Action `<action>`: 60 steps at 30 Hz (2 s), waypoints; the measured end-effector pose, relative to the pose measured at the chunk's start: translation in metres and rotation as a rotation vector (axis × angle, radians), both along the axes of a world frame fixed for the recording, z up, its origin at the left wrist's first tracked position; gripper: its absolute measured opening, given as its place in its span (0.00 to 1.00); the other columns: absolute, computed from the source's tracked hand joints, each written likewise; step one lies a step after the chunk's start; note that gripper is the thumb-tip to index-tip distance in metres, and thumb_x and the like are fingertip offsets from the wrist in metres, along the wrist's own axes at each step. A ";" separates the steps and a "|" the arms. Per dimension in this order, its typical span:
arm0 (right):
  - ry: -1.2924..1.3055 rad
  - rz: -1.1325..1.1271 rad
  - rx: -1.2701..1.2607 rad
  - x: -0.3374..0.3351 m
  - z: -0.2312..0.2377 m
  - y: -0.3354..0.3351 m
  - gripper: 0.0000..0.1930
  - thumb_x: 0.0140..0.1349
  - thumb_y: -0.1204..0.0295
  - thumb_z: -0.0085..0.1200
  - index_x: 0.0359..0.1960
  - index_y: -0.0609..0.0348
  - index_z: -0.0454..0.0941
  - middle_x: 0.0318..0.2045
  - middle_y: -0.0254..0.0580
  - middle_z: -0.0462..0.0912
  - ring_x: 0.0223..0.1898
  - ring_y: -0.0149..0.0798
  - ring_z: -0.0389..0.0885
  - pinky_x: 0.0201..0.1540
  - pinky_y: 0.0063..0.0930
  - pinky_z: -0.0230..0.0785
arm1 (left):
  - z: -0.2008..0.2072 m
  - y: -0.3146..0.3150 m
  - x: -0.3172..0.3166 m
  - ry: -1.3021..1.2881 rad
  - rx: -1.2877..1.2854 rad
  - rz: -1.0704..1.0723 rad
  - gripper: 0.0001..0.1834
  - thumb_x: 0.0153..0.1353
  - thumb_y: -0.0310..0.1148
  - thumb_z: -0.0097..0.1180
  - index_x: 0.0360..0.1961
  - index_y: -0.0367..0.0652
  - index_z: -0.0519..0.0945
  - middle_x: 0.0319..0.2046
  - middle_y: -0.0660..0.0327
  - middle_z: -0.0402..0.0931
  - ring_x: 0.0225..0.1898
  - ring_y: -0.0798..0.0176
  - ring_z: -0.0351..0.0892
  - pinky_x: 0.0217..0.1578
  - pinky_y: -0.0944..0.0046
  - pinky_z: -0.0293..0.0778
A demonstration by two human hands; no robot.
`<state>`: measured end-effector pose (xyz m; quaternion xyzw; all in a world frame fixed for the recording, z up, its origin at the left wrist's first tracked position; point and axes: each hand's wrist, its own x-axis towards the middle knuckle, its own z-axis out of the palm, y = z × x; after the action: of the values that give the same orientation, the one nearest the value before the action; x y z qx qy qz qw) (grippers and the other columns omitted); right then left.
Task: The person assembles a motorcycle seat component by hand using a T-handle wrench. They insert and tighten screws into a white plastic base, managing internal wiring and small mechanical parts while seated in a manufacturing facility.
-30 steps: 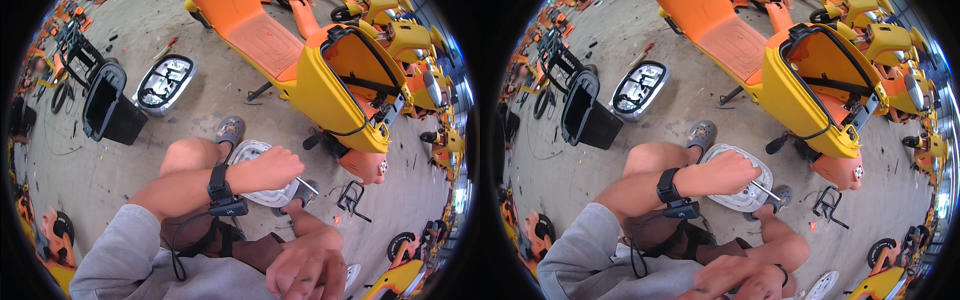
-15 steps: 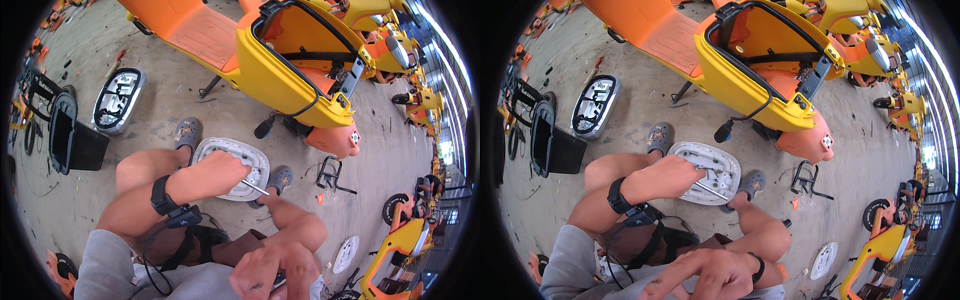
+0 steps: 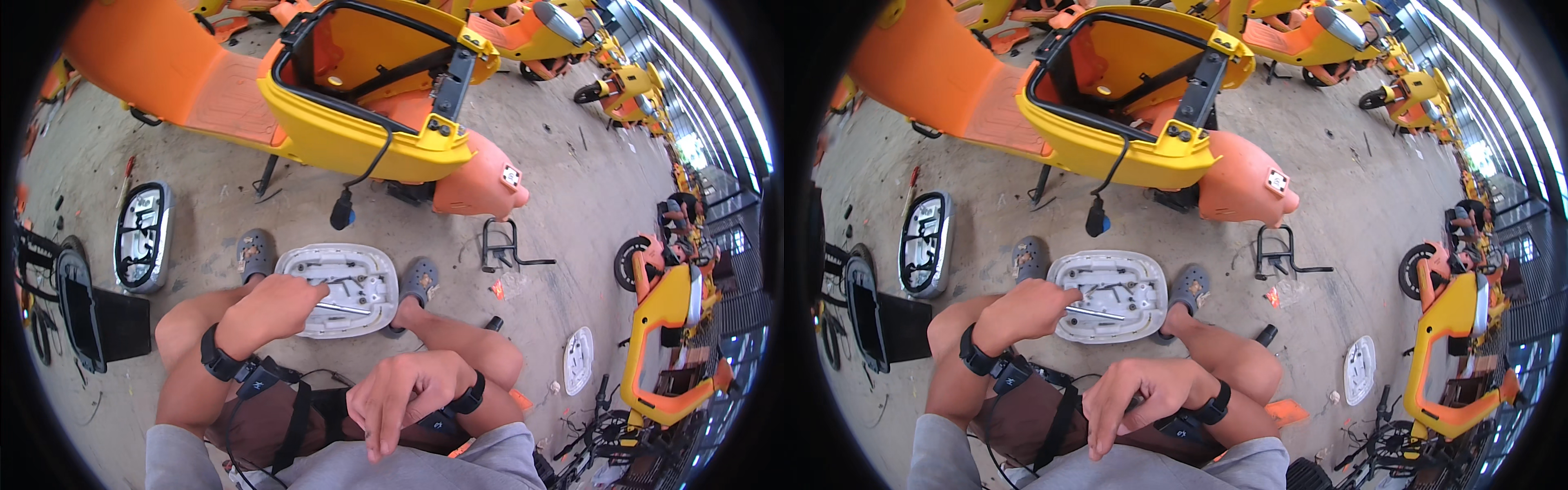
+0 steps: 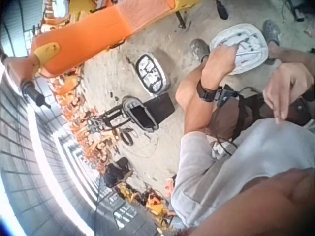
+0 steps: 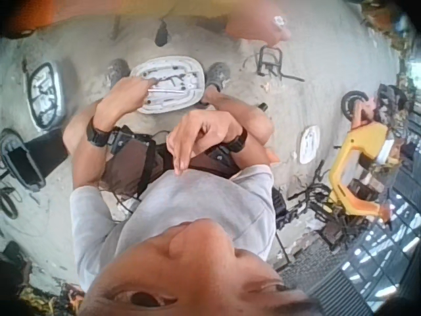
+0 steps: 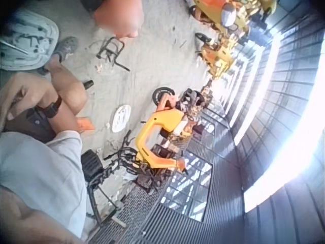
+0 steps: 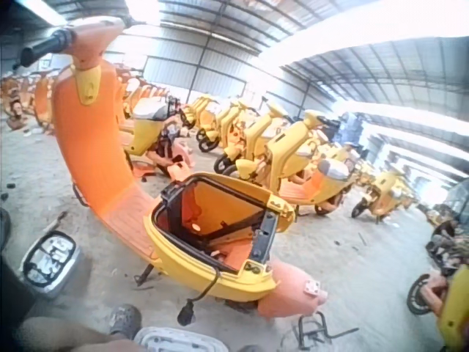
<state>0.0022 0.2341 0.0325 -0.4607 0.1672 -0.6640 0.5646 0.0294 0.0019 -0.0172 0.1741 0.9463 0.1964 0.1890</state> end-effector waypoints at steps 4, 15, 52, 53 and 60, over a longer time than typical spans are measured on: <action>0.004 -0.032 0.028 -0.005 0.002 0.005 0.12 0.59 0.83 0.54 0.41 0.63 0.87 0.43 0.50 0.88 0.39 0.46 0.82 0.47 0.38 0.67 | 0.002 0.000 -0.002 -0.017 -0.013 0.017 0.17 0.55 0.27 0.61 0.47 0.41 0.79 0.29 0.47 0.82 0.36 0.41 0.82 0.36 0.45 0.76; -0.019 -0.297 0.354 -0.012 -0.037 0.005 0.13 0.64 0.74 0.52 0.45 0.66 0.84 0.46 0.47 0.85 0.32 0.27 0.73 0.36 0.21 0.68 | 0.032 0.005 0.003 0.272 0.246 0.111 0.11 0.55 0.27 0.59 0.40 0.38 0.82 0.30 0.49 0.82 0.35 0.43 0.82 0.36 0.47 0.76; -0.503 -0.956 0.776 -0.010 -0.058 -0.032 0.30 0.65 0.70 0.46 0.69 0.61 0.59 0.63 0.49 0.73 0.55 0.40 0.77 0.52 0.33 0.68 | 0.059 -0.003 0.019 0.474 0.928 0.484 0.09 0.57 0.18 0.64 0.40 0.33 0.83 0.26 0.61 0.78 0.18 0.74 0.73 0.18 0.72 0.65; -0.560 -1.001 0.738 -0.012 -0.059 -0.031 0.30 0.64 0.70 0.46 0.70 0.60 0.59 0.63 0.49 0.72 0.54 0.40 0.77 0.51 0.33 0.68 | 0.059 -0.002 0.021 0.425 0.973 0.544 0.10 0.57 0.18 0.64 0.41 0.33 0.82 0.27 0.61 0.78 0.19 0.73 0.73 0.19 0.72 0.65; -0.611 -1.064 0.332 -0.024 -0.031 -0.020 0.34 0.60 0.60 0.45 0.71 0.49 0.58 0.65 0.53 0.70 0.42 0.44 0.80 0.45 0.35 0.71 | 0.030 -0.014 0.007 0.260 1.505 0.644 0.17 0.66 0.29 0.57 0.53 0.30 0.77 0.26 0.63 0.71 0.23 0.72 0.69 0.23 0.72 0.67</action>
<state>-0.0222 0.2136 0.0019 -0.0105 0.3056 -0.9205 0.2434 0.0366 -0.0120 0.0129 -0.0043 0.5799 0.7999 -0.1543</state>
